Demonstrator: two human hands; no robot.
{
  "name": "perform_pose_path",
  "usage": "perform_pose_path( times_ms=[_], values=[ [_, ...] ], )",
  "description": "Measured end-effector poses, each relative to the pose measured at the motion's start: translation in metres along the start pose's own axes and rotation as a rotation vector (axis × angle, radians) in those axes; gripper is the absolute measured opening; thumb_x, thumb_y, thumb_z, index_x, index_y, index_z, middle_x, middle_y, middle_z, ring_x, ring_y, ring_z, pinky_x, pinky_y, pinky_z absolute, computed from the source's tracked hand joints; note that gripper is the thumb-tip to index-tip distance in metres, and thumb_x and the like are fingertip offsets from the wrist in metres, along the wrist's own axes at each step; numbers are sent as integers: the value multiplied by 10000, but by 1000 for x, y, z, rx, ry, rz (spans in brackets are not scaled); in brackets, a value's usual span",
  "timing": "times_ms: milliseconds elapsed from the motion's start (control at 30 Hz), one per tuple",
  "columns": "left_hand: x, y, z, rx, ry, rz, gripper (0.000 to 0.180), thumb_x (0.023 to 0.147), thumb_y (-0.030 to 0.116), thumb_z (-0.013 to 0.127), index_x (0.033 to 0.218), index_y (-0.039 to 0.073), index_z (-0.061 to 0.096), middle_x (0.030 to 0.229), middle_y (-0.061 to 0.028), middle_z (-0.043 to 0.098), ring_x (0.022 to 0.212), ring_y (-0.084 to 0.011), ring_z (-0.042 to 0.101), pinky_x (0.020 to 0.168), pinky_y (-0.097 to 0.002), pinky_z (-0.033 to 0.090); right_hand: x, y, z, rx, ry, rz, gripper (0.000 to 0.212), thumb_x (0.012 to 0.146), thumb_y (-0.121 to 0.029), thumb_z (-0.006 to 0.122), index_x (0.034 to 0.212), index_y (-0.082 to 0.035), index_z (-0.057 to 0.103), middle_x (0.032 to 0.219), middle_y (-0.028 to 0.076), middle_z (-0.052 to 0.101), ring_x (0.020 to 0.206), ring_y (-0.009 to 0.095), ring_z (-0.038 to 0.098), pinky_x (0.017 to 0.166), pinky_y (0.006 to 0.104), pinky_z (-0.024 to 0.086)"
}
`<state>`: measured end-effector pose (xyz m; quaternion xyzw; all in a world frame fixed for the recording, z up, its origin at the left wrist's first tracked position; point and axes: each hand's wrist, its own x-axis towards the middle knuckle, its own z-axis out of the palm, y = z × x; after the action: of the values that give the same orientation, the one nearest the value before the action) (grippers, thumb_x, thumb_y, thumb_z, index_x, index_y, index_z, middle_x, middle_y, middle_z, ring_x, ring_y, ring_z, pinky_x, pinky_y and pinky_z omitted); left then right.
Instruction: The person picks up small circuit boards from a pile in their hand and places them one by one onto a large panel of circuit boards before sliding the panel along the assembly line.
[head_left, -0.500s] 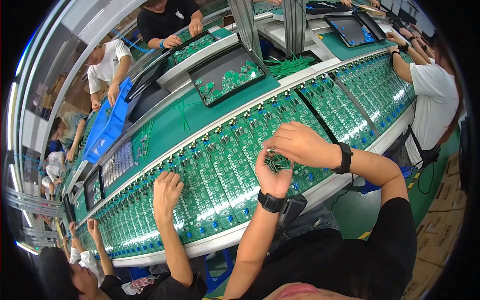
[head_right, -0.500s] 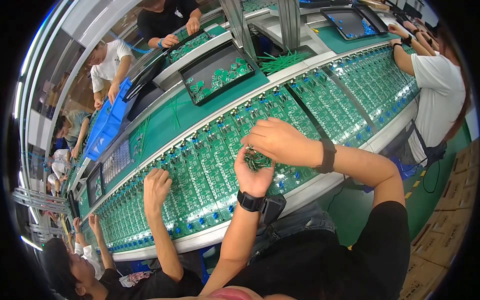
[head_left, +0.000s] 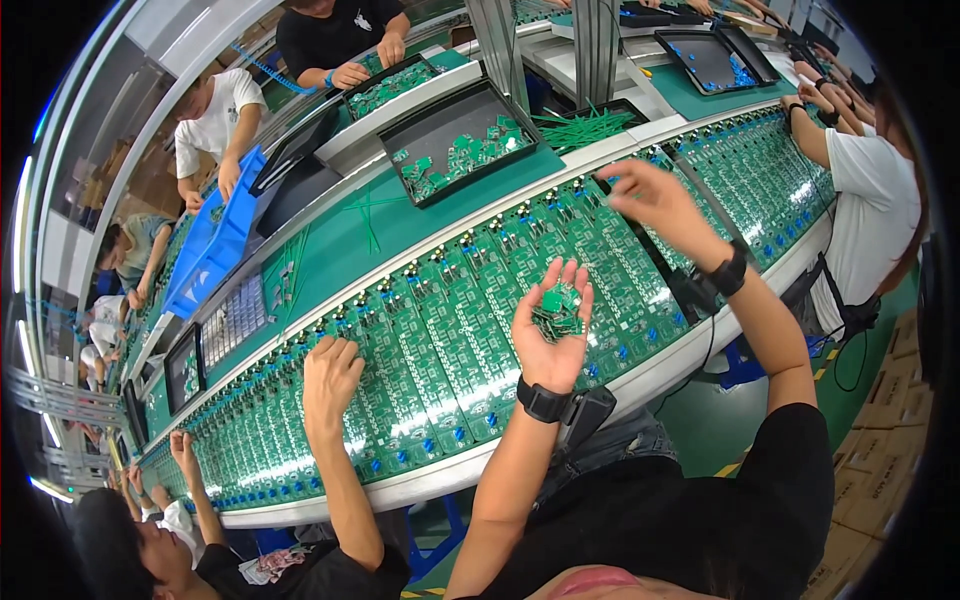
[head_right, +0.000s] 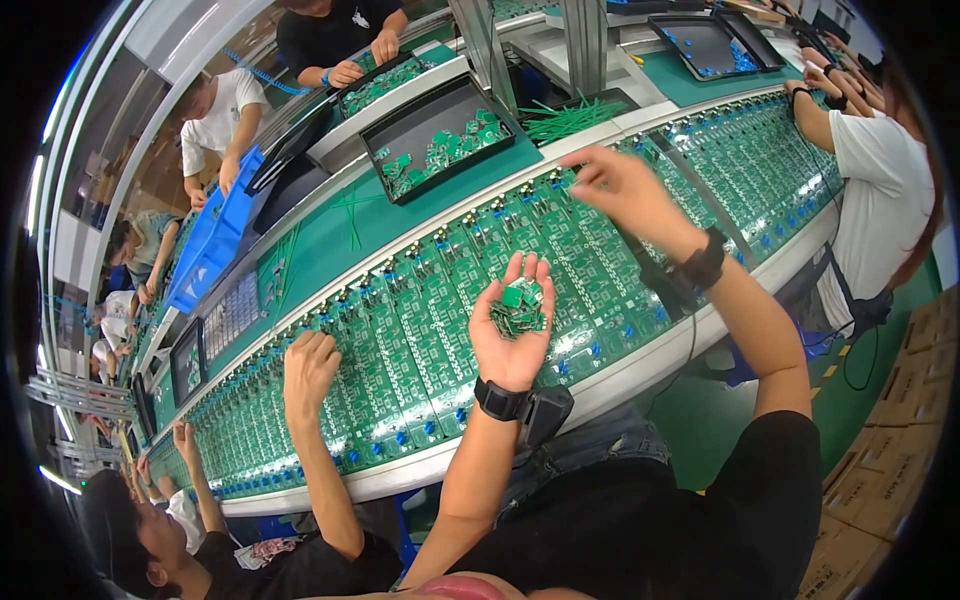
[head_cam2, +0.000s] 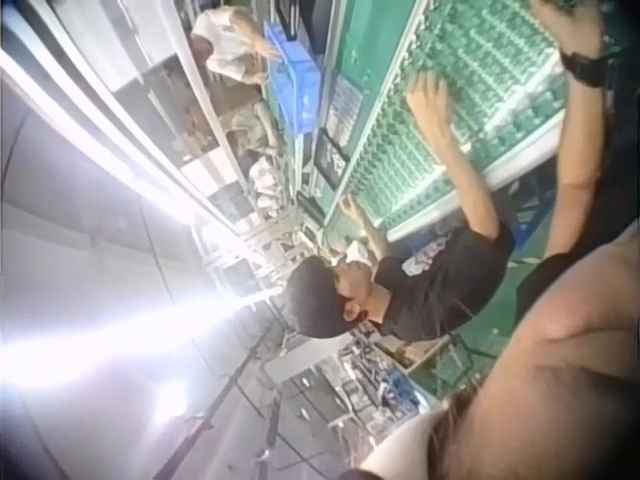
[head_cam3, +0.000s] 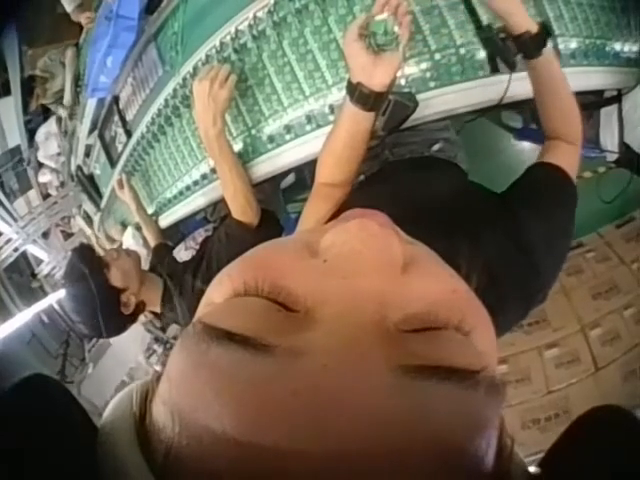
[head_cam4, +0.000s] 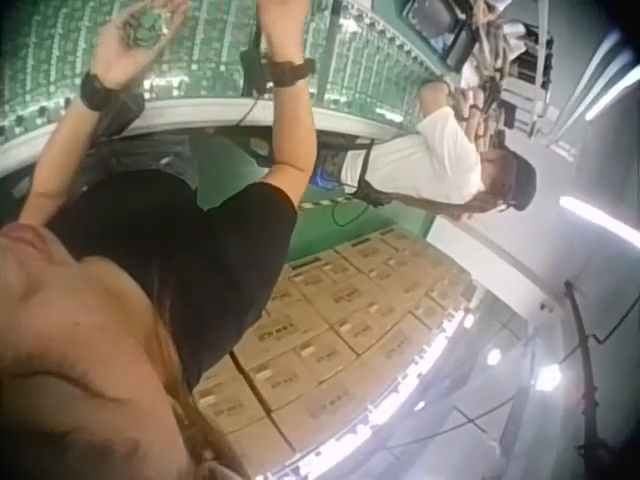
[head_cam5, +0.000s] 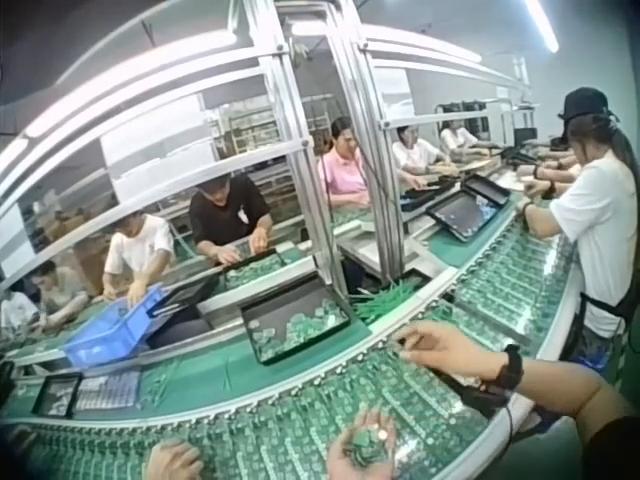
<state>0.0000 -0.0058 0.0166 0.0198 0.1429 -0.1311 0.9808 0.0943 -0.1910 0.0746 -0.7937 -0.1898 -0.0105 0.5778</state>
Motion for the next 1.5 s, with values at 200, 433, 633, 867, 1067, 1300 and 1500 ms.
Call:
perform_pose_path(
  times_ms=[200, 433, 633, 867, 1067, 1300, 1500],
  values=[
    [0, -6, 3, -9, 8, -24, 373, 857, 170, 455, 1175, -23, 481, 1182, -153, 496, 1112, -269, 475, 927, -371, 426, 26, 101, -157, -80, 339, 109, 177, 803, -112, 611, 963, -39, 630, 854, 23, 630, 799, 85, 557, 730, 227, 433],
    [2, -4, 0, -49, -21, -22, 360, 849, 156, 464, 1160, -26, 485, 1153, -150, 511, 1094, -267, 484, 903, -363, 443, 27, 185, -208, -387, 460, 354, 80, 780, -40, 594, 845, -15, 555, 677, 8, 557, 592, 89, 551, 507, 236, 434],
    [3, -2, 0, -57, 6, -44, 369, 826, 130, 491, 1177, 18, 481, 1153, -112, 519, 1084, -238, 492, 875, -362, 458, 37, 195, -193, -500, 459, 217, 78, 766, -8, 577, 802, -29, 512, 630, 48, 546, 557, 134, 570, 470, 266, 433],
    [3, -4, 1, -41, 14, -33, 360, 823, 130, 494, 1167, 25, 490, 1129, -104, 529, 1065, -231, 500, 859, -359, 465, 43, 198, -194, -845, 504, 157, 82, 738, -18, 558, 812, -36, 527, 664, 112, 559, 626, 244, 577, 557, 342, 452],
    [4, -4, 1, -43, 33, -29, 357, 823, 133, 500, 1163, 22, 495, 1112, -104, 535, 1049, -230, 508, 849, -354, 468, 43, 197, -186, -779, 553, 253, 90, 728, -58, 533, 814, -52, 558, 789, 181, 595, 766, 371, 569, 666, 421, 454],
    [4, -5, 0, -51, 26, -49, 350, 827, 136, 500, 1157, 21, 500, 1107, -107, 537, 1031, -232, 516, 842, -352, 470, 41, 199, -179, -858, 542, 77, 78, 748, -32, 515, 823, -29, 539, 724, 156, 600, 695, 326, 593, 613, 392, 465],
    [4, -7, -1, -49, 21, -65, 340, 829, 135, 499, 1148, 18, 504, 1097, -110, 541, 1022, -232, 519, 836, -352, 473, 43, 198, -180, -927, 504, 42, 68, 760, -18, 481, 813, -23, 524, 713, 152, 589, 686, 336, 582, 592, 391, 460]
  ],
)
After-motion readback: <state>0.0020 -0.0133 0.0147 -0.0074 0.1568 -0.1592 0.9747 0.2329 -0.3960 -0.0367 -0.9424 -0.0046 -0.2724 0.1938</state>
